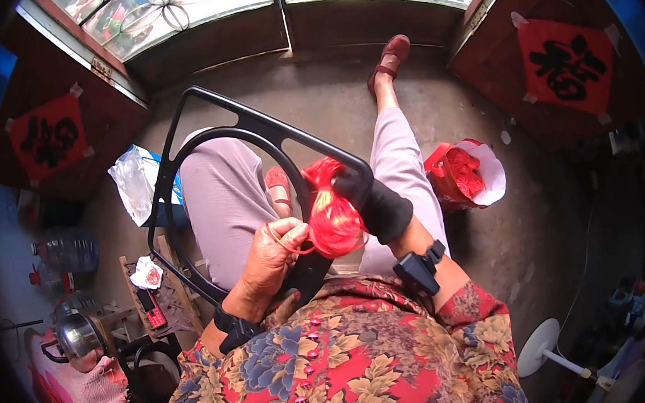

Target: Tying red decorative ribbons onto a black circular frame component.

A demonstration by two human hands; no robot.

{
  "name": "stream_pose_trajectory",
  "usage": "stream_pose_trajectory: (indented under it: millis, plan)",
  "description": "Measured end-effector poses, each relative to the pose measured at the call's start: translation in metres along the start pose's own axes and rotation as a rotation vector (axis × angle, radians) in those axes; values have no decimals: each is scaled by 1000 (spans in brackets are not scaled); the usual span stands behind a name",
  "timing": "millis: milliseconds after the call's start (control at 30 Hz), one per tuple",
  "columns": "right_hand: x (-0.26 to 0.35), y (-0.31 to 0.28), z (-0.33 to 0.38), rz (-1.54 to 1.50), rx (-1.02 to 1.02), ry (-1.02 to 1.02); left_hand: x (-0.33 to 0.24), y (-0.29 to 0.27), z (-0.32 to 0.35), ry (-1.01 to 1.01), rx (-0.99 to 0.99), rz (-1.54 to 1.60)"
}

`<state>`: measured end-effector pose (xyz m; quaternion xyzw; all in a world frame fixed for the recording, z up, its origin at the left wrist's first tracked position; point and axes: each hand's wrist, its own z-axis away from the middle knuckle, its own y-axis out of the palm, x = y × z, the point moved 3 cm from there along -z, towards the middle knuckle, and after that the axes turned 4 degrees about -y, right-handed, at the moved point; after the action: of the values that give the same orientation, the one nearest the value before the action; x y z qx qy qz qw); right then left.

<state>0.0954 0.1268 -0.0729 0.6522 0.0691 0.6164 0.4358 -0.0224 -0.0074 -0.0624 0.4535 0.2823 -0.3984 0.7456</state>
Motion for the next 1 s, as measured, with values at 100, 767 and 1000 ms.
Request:
stream_pose_trajectory:
  millis: [100, 767, 1000]
  plan:
    - [8, -1, 19, -246, -188, -187, -2, -3, 3, 4, -65, 35]
    - [36, -41, 113, -105, -562, -173, -4, -4, 2, 79, -136, 52]
    - [5, 11, 19, 203, -206, 38, -5, -3, 4, 127, -169, -14]
